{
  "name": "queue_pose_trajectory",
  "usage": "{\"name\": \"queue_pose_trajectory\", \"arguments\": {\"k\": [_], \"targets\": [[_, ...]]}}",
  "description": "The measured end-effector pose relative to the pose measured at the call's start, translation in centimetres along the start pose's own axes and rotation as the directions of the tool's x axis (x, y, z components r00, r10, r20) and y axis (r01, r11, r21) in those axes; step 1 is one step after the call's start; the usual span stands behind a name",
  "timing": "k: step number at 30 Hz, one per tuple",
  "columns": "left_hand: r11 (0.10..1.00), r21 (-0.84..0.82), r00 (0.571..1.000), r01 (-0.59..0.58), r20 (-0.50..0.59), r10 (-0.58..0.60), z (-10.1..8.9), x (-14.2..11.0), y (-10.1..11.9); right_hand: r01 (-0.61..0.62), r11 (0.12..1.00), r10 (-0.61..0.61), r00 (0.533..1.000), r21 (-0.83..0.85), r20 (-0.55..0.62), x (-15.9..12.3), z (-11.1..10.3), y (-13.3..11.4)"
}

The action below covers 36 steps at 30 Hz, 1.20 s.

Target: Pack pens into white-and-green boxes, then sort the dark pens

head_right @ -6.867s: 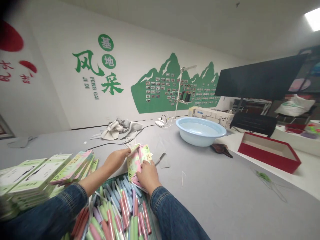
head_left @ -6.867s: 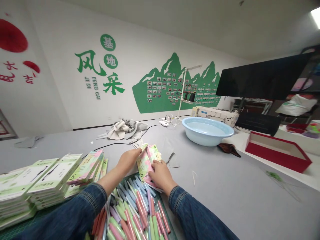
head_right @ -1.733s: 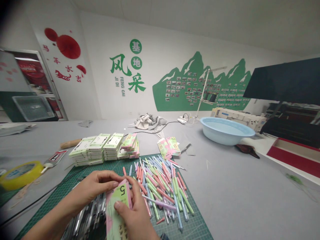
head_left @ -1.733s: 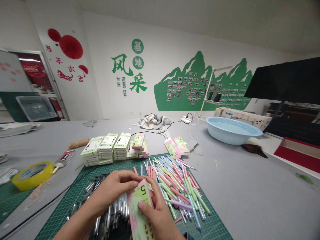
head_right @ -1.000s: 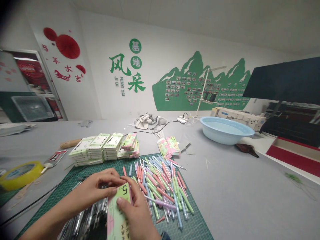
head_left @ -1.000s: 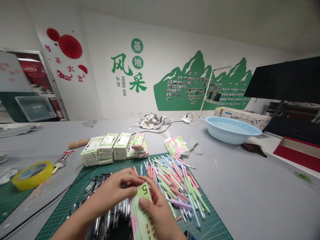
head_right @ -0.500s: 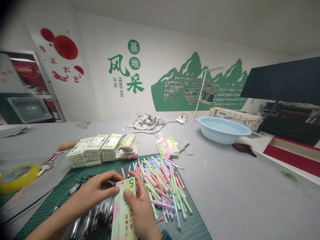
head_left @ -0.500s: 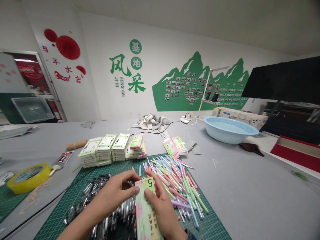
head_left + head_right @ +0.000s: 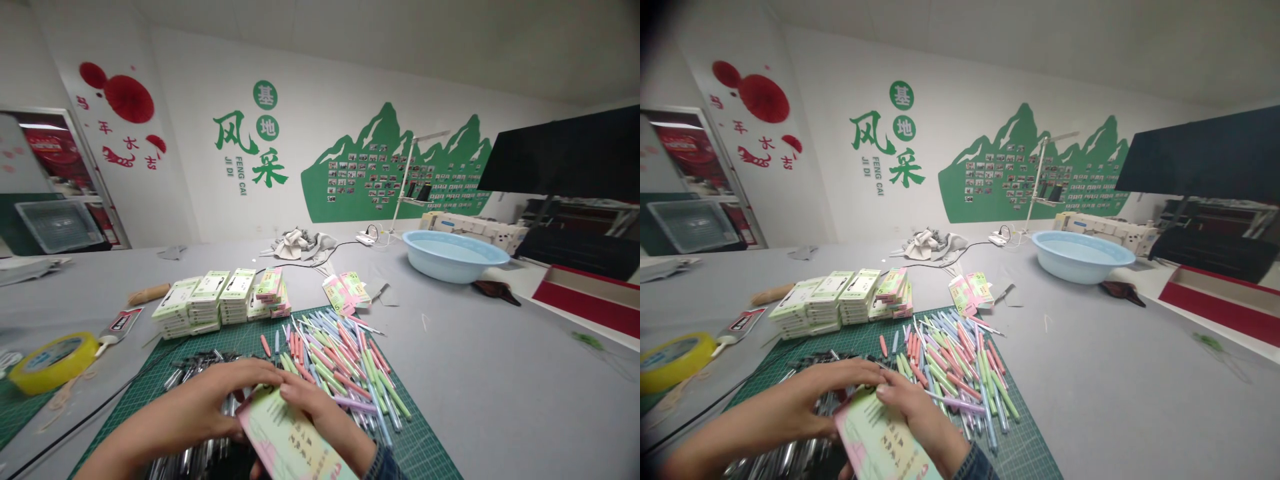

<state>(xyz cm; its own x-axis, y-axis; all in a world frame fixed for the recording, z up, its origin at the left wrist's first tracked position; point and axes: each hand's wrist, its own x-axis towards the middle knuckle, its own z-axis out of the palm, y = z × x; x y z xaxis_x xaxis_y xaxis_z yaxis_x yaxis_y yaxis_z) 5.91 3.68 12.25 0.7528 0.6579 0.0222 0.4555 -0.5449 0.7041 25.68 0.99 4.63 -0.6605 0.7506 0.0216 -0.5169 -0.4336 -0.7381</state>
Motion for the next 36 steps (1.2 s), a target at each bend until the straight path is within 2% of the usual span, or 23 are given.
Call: {"name": "queue_pose_trajectory", "arguments": {"k": [3, 4, 5, 6, 7, 9, 10, 12, 14, 18, 23, 31, 34, 36], "targets": [[0.996, -0.034, 0.992, 0.082, -0.096, -0.085, -1.5, -0.7, -1.7, -0.070, 0.990, 0.066, 0.997, 0.123, 0.037, -0.1, -0.2, -0.3], [0.992, -0.054, 0.978, 0.115, -0.170, -0.122, -2.3, -0.7, -2.5, -0.031, 0.988, 0.033, 0.999, 0.154, -0.012, 0.0, -0.4, -0.3], [0.986, -0.069, 0.947, 0.153, -0.276, -0.166, -3.1, -0.7, -3.4, 0.055, 0.984, -0.036, 0.993, 0.171, -0.109, 0.1, -0.6, -0.1], [0.977, -0.073, 0.887, 0.202, -0.409, -0.214, -4.0, -0.4, -4.4, 0.111, 0.978, -0.076, 0.978, 0.176, -0.193, 0.2, -0.8, 0.1], [0.962, -0.058, 0.807, 0.265, -0.533, -0.254, -4.8, 0.0, -5.3, 0.140, 0.976, -0.095, 0.963, 0.166, -0.254, 0.4, -1.0, 0.3], [0.894, 0.021, 0.616, 0.448, -0.731, -0.292, -6.3, 1.5, -7.3, 0.147, 0.979, -0.096, 0.944, 0.140, -0.314, 0.6, -1.2, 0.8], [0.839, 0.055, 0.552, 0.542, -0.776, -0.306, -6.9, 2.4, -8.1, 0.135, 0.982, -0.087, 0.943, 0.130, -0.322, 0.7, -1.2, 1.0], [0.740, 0.111, 0.494, 0.664, -0.808, -0.322, -7.5, 4.4, -9.4, 0.117, 0.987, -0.076, 0.943, 0.111, -0.324, 0.7, -1.1, 1.2], [0.682, 0.140, 0.471, 0.718, -0.819, -0.328, -7.6, 6.5, -10.2, 0.123, 0.989, -0.088, 0.937, 0.083, -0.337, 0.7, -1.0, 1.3], [0.654, 0.141, 0.450, 0.743, -0.829, -0.331, -7.2, 10.0, -10.7, 0.135, 0.990, -0.109, 0.920, 0.044, -0.376, 0.8, -0.9, 1.6], [0.601, 0.121, 0.406, 0.790, -0.838, -0.365, -6.8, 12.8, -11.0, 0.114, 0.993, -0.094, 0.904, 0.024, -0.416, 1.1, -1.2, 2.0], [0.554, 0.179, 0.439, 0.813, -0.813, -0.381, -6.0, 13.9, -11.2, 0.087, 0.996, -0.075, 0.907, 0.010, -0.414, 1.3, -1.4, 2.0], [0.535, 0.187, 0.430, 0.824, -0.821, -0.375, -5.8, 13.9, -10.4, 0.090, 0.996, -0.074, 0.903, 0.018, -0.422, 1.4, -1.3, 2.1], [0.534, 0.220, 0.437, 0.816, -0.840, -0.322, -5.3, 14.3, -9.3, 0.106, 0.994, -0.080, 0.891, 0.032, -0.447, 1.6, -1.3, 2.1]]}}
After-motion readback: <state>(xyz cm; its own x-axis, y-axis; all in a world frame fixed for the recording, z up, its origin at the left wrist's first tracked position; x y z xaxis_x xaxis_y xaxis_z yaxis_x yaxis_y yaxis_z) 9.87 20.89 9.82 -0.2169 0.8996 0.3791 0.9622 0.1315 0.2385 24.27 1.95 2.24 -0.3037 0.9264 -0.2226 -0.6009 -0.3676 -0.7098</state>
